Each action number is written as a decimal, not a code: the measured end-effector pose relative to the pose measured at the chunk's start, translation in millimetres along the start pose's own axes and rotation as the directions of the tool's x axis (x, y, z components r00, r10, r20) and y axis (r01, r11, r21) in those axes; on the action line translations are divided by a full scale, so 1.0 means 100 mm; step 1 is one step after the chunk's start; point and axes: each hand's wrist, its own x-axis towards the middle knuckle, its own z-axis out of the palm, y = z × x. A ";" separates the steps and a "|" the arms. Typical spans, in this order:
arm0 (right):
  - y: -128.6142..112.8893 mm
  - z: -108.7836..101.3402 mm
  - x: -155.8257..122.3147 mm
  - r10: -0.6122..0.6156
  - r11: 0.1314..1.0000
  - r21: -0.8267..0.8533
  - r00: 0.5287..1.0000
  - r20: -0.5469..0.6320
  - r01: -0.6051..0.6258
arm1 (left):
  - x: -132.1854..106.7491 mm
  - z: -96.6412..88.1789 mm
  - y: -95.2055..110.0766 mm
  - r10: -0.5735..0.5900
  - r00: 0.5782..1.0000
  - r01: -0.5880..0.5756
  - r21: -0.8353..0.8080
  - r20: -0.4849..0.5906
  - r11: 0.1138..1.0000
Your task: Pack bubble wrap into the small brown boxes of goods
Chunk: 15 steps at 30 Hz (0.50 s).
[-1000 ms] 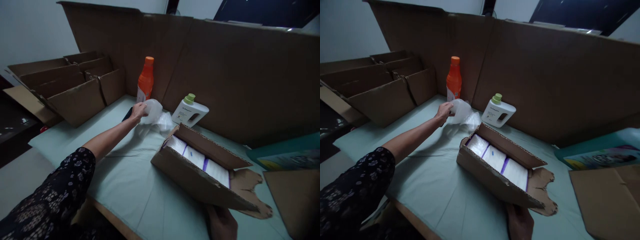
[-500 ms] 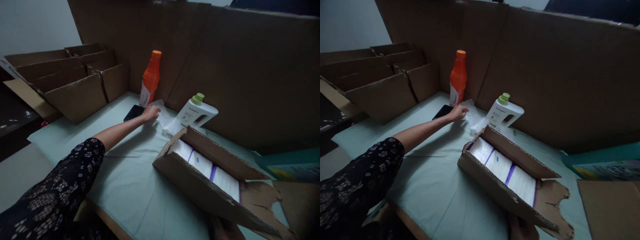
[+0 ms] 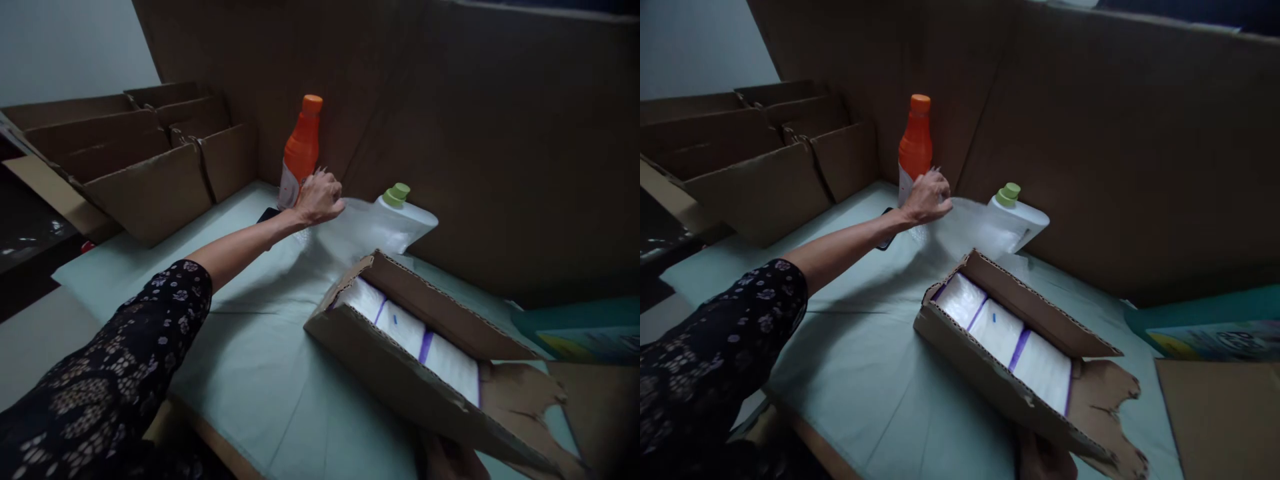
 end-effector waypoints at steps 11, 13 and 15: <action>-0.33 -0.01 0.06 -0.105 0.969 0.231 0.993 0.047 0.092 | -1.10 -1.29 0.11 -0.006 0.999 -0.012 -0.332 -0.054 0.943; -0.37 -0.08 0.04 -0.138 0.961 0.246 0.990 0.034 0.125 | -1.32 -1.38 0.06 -0.028 1.000 0.020 -0.444 -0.011 0.896; -0.40 -0.20 -0.03 -0.142 0.959 0.249 0.990 0.022 0.132 | -1.48 -1.43 0.04 -0.043 0.998 0.058 -0.504 0.041 0.862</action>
